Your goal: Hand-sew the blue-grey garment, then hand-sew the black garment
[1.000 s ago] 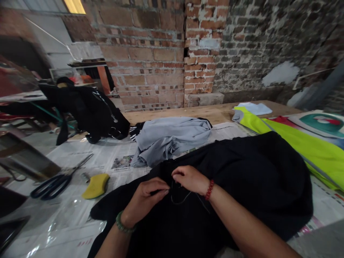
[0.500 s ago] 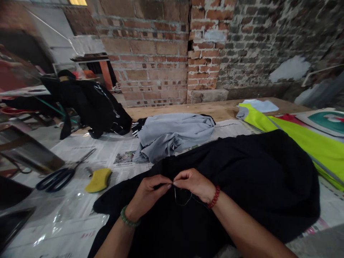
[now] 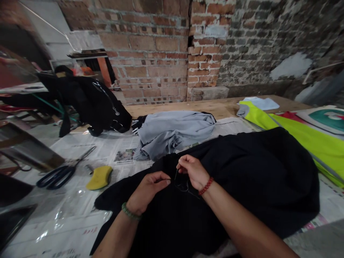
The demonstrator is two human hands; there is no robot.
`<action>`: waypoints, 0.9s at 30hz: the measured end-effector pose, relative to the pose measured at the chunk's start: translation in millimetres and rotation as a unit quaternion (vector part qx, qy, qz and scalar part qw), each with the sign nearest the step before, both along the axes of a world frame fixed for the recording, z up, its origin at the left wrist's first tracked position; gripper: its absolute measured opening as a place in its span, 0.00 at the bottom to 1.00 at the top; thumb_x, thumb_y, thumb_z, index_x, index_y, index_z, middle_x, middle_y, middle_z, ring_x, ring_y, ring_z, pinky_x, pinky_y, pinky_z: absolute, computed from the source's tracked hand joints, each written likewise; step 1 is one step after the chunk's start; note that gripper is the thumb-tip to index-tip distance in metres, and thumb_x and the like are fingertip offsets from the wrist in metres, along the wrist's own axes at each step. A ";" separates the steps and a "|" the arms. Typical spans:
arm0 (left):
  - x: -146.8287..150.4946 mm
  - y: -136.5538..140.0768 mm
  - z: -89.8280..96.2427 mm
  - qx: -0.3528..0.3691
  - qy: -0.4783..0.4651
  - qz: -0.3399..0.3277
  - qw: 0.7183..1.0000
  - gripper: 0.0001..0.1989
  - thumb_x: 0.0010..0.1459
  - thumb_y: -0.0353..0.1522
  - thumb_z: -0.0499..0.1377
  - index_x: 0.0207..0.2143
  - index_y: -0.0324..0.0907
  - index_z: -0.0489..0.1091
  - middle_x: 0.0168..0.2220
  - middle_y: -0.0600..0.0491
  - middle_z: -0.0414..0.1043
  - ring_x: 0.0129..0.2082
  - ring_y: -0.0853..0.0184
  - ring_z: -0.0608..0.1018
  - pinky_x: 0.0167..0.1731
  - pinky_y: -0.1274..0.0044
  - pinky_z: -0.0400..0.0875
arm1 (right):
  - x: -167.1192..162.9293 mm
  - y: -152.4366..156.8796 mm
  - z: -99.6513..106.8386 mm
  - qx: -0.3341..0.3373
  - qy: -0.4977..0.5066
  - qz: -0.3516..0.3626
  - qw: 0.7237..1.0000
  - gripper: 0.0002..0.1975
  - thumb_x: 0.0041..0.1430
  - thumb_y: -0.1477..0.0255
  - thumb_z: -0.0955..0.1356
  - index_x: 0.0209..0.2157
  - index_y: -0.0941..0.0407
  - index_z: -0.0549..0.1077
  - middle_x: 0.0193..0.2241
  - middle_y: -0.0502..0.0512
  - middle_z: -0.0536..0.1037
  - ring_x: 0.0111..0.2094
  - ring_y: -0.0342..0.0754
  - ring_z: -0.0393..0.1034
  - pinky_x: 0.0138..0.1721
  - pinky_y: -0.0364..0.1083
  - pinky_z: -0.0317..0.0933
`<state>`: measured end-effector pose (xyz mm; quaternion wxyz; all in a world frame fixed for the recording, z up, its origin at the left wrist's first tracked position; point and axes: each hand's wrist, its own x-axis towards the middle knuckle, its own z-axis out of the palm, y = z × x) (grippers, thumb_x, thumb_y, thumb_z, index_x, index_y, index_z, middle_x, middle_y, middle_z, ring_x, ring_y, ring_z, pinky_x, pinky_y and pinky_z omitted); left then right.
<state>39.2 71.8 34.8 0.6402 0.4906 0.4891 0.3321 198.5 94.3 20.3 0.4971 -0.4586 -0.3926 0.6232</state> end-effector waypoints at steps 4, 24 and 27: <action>-0.6 1.5 0.7 -0.012 -0.002 0.011 1.000 0.06 0.41 0.32 0.63 0.22 0.38 0.72 0.18 0.59 0.67 0.18 0.76 0.66 0.21 0.83 0.59 | 6.6 14.4 6.9 -0.005 -0.009 0.074 0.997 0.12 0.48 0.64 0.67 0.27 0.58 0.62 0.24 0.49 0.73 0.17 0.36 0.64 0.18 0.36 0.54; -1.5 4.2 -1.8 -0.044 -0.009 0.015 0.999 0.05 0.40 0.31 0.63 0.23 0.39 0.72 0.18 0.59 0.70 0.19 0.75 0.68 0.20 0.83 0.60 | 42.6 123.3 69.4 0.052 -0.006 0.018 0.998 0.08 0.57 0.82 0.60 0.26 0.57 0.58 0.20 0.50 0.72 0.24 0.46 0.74 0.27 0.49 0.69; -2.5 4.6 -3.2 -0.046 -0.010 0.009 0.999 0.05 0.41 0.31 0.63 0.23 0.39 0.72 0.18 0.59 0.70 0.19 0.75 0.68 0.20 0.83 0.60 | 42.1 131.1 71.7 0.076 -0.035 -0.033 0.996 0.08 0.57 0.82 0.60 0.26 0.57 0.58 0.19 0.48 0.71 0.20 0.44 0.72 0.23 0.46 0.68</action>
